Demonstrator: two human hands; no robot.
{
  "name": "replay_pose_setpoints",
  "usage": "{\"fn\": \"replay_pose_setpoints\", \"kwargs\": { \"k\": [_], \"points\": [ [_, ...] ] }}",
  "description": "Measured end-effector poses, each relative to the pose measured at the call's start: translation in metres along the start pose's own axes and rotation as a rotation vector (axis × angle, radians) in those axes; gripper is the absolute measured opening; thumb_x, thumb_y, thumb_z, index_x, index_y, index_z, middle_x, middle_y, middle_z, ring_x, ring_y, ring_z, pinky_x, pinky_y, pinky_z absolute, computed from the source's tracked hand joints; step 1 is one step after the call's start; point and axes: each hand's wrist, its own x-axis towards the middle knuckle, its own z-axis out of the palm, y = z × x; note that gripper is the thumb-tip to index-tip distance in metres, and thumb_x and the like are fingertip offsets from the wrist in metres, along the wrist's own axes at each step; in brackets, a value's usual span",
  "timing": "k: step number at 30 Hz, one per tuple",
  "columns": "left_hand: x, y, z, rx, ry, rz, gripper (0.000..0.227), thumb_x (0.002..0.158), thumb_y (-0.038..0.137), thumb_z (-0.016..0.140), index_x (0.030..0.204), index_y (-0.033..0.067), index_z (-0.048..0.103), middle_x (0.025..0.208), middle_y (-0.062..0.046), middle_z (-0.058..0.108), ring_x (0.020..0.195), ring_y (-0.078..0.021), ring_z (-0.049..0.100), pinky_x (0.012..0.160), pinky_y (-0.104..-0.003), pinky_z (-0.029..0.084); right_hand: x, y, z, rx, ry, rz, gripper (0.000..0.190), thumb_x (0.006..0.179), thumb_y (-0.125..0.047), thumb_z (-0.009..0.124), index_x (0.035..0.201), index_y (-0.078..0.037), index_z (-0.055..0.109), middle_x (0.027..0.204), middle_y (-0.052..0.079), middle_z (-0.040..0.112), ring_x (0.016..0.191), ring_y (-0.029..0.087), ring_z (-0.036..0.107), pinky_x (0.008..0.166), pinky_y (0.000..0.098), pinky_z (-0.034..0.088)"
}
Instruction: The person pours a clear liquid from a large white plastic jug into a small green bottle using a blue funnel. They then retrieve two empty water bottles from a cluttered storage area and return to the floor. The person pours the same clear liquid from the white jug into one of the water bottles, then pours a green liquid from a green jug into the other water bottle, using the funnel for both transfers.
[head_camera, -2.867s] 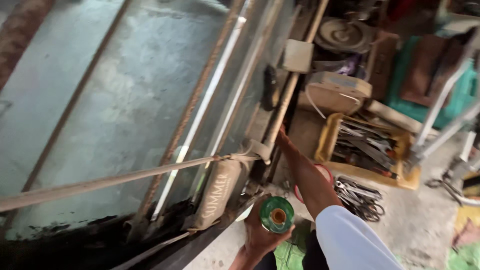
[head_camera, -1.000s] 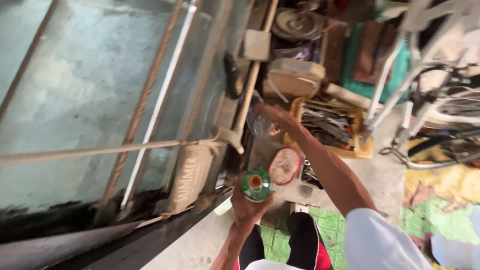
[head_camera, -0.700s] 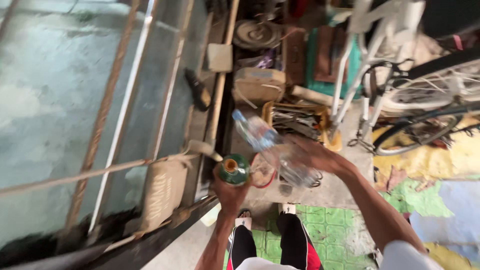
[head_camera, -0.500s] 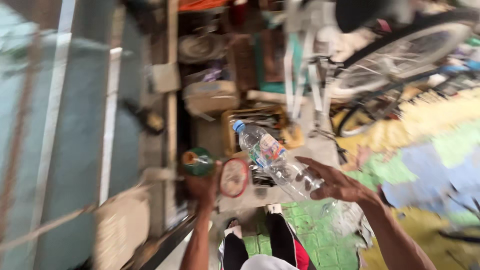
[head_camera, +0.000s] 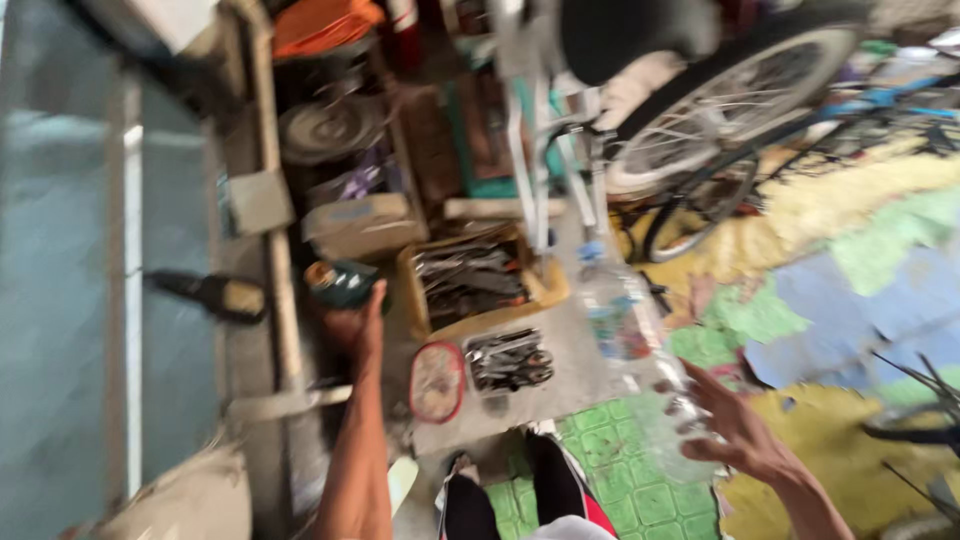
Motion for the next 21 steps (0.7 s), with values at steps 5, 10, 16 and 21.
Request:
{"fn": "replay_pose_setpoints", "kwargs": {
  "k": [5,10,16,21],
  "points": [
    [0.013,0.002,0.016,0.056,0.023,0.051,0.093,0.064,0.027,0.101,0.138,0.0010,0.050,0.123,-0.013,0.065,0.107,-0.0259,0.067,0.093,-0.039,0.057,-0.003,0.017,-0.002,0.007,0.024,-0.066,0.118,0.059,-0.033,0.088,0.160,-0.011,0.032,0.141,0.016,0.062,0.114,0.028,0.063,0.094,0.0461,0.055],
    [0.009,0.021,0.022,0.033,-0.092,0.045,0.088,0.067,0.025,0.098,0.138,0.0034,0.050,0.123,-0.014,0.066,0.107,-0.0262,0.068,0.094,-0.039,0.057,-0.005,0.014,0.003,0.056,0.038,-0.027,0.120,0.058,-0.028,0.089,0.160,-0.013,0.028,0.141,0.014,0.061,0.115,0.027,0.062,0.095,0.0450,0.053],
    [-0.002,0.022,0.024,0.045,-0.173,-0.028,0.095,0.072,0.029,0.097,0.145,0.0011,0.042,0.131,-0.016,0.061,0.115,-0.0275,0.064,0.098,-0.041,0.054,-0.009,0.004,0.017,0.093,0.054,-0.052,0.122,0.059,-0.016,0.091,0.161,-0.019,0.025,0.141,0.012,0.058,0.117,0.026,0.059,0.096,0.0442,0.053],
    [-0.010,0.011,0.021,0.068,-0.136,0.047,0.109,0.071,0.033,0.098,0.148,-0.0043,0.031,0.135,-0.019,0.053,0.117,-0.0318,0.059,0.098,-0.045,0.050,-0.031,0.003,0.040,0.085,0.180,-0.154,0.119,0.062,-0.015,0.092,0.161,-0.018,0.025,0.143,0.012,0.057,0.119,0.025,0.058,0.100,0.0442,0.051]
  ]
}}
